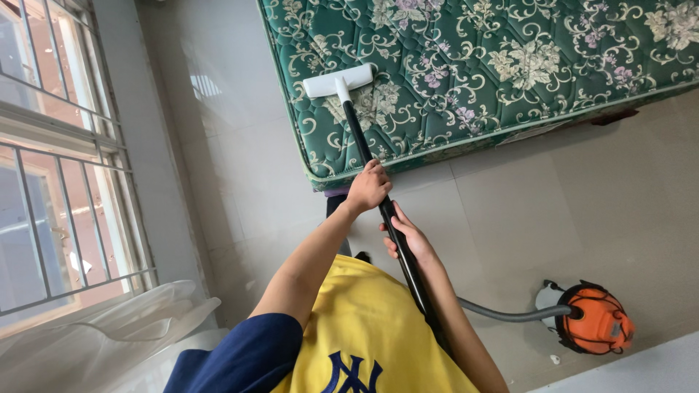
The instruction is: The person vacuums a green floral mattress using a vacuum attachment. They move the white attachment head across the mattress surface in repeated strokes while holding the tube with both hands.
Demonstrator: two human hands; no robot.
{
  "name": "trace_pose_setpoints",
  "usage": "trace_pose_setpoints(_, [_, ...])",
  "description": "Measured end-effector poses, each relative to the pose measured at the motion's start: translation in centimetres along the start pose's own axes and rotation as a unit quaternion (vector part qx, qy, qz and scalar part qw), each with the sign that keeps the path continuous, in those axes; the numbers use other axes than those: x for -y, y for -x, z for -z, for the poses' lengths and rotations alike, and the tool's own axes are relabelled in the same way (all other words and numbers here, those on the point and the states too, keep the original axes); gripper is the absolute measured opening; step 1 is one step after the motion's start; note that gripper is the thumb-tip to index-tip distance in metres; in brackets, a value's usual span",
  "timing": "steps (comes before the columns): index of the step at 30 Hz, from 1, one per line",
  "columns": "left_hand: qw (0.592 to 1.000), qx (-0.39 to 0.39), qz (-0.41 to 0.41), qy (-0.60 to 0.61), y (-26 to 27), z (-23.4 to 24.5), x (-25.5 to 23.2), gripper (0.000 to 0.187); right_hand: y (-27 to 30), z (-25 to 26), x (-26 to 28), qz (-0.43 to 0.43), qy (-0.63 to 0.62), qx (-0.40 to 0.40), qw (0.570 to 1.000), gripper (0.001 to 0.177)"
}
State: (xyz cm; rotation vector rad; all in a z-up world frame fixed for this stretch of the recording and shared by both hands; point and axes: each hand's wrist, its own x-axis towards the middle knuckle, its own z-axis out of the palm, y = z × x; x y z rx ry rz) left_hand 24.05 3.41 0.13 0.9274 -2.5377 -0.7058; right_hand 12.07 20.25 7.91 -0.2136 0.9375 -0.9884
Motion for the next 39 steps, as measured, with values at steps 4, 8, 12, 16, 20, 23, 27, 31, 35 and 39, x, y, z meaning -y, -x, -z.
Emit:
trace_pose_setpoints(4, [0.996,-0.019,0.051,0.068,-0.2,0.3,-0.2,0.025,-0.3,-0.4,-0.1,0.004,-0.009,-0.005,1.0,0.07])
trace_pose_setpoints(8, [0.999,-0.01,0.015,0.032,-1.1,0.5,1.4,0.026,-1.6,-0.7,0.8,0.005,-0.011,-0.006,1.0,0.069])
trace_pose_setpoints(12, [0.997,-0.01,0.043,0.064,-3.2,1.9,3.1,0.026,-4.1,-1.6,2.7,-0.005,-0.003,-0.006,1.0,0.07])
trace_pose_setpoints(16, [0.995,-0.013,0.059,0.082,-5.6,3.9,5.3,0.026,-7.2,-2.5,4.7,-0.008,-0.006,-0.01,1.0,0.07])
trace_pose_setpoints(20, [0.993,0.002,0.068,0.094,-8.4,5.5,8.1,0.026,-10.6,-3.7,6.7,0.002,-0.007,-0.008,1.0,0.069])
trace_pose_setpoints(23, [0.993,0.022,0.076,0.088,-10.6,6.4,11.0,0.027,-13.7,-4.7,8.3,0.004,-0.006,-0.013,1.0,0.069])
trace_pose_setpoints(27, [0.995,0.014,0.047,0.084,-13.3,7.2,14.4,0.027,-16.9,-5.8,10.0,0.013,-0.011,-0.015,1.0,0.068])
trace_pose_setpoints(31, [0.994,0.075,0.068,0.05,-15.3,9.2,16.7,0.028,-19.9,-6.7,11.1,0.021,-0.008,-0.026,0.999,0.069])
trace_pose_setpoints(35, [0.991,0.09,0.08,0.055,-16.8,10.1,18.1,0.028,-22.1,-6.7,12.0,0.025,-0.012,-0.016,0.999,0.069])
trace_pose_setpoints(39, [0.993,0.07,0.076,0.058,-17.4,9.9,19.0,0.029,-23.2,-6.5,12.2,0.027,-0.009,-0.003,1.0,0.069])
